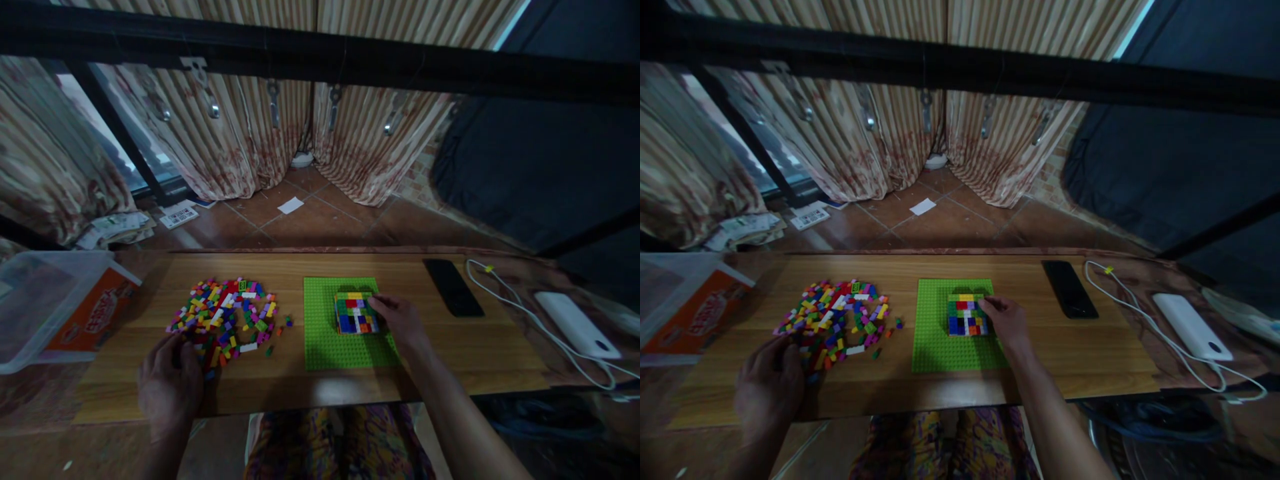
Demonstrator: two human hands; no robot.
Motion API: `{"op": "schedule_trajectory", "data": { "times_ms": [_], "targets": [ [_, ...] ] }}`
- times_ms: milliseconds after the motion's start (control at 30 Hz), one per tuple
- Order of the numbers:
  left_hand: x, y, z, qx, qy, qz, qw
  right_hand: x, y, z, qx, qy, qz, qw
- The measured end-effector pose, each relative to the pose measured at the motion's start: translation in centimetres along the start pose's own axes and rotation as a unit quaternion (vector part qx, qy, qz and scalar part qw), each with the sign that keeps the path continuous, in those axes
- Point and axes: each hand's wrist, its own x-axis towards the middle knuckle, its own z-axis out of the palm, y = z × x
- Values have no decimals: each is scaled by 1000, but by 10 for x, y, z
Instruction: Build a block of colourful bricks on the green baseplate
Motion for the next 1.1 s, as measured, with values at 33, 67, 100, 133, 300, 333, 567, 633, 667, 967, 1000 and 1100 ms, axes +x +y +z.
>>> {"op": "schedule_trajectory", "data": {
  "times_ms": [33,67,100,133,300,333,567,633,667,967,1000,1100],
  "targets": [
    [0,0,0,0,-1,0,1000,0,0,0,-5,-3,3,1000],
    [0,0,0,0,0,0,1000,0,0,-1,-9,-5,6,1000],
    [0,-1,0,0,0,-2,1000,0,0,-1,-14,-6,8,1000],
    [-1,-1,0,0,-1,-4,1000,1,0,-1,-19,-7,9,1000],
    [0,1,1,-2,7,6,1000,3,3,0,-46,-7,-12,999],
    [0,1,0,0,7,7,1000,3,4,0,-51,-7,-20,998],
    [2,-3,1,-7,-7,2,1000,-4,2,2,-84,-5,-80,993],
    [2,-5,2,-11,-7,3,1000,-7,1,0,-90,-6,-91,992],
    [2,-5,3,-13,-5,1,1000,-9,0,-2,-90,-9,-94,991],
    [-6,-3,5,-32,25,10,999,-62,-30,20,-144,-7,-246,958],
    [-6,-3,5,-31,26,12,999,-72,-32,31,-145,-64,-271,949],
    [-8,-4,5,-33,33,15,999,-95,-29,66,-165,-186,-310,918]
  ]
}}
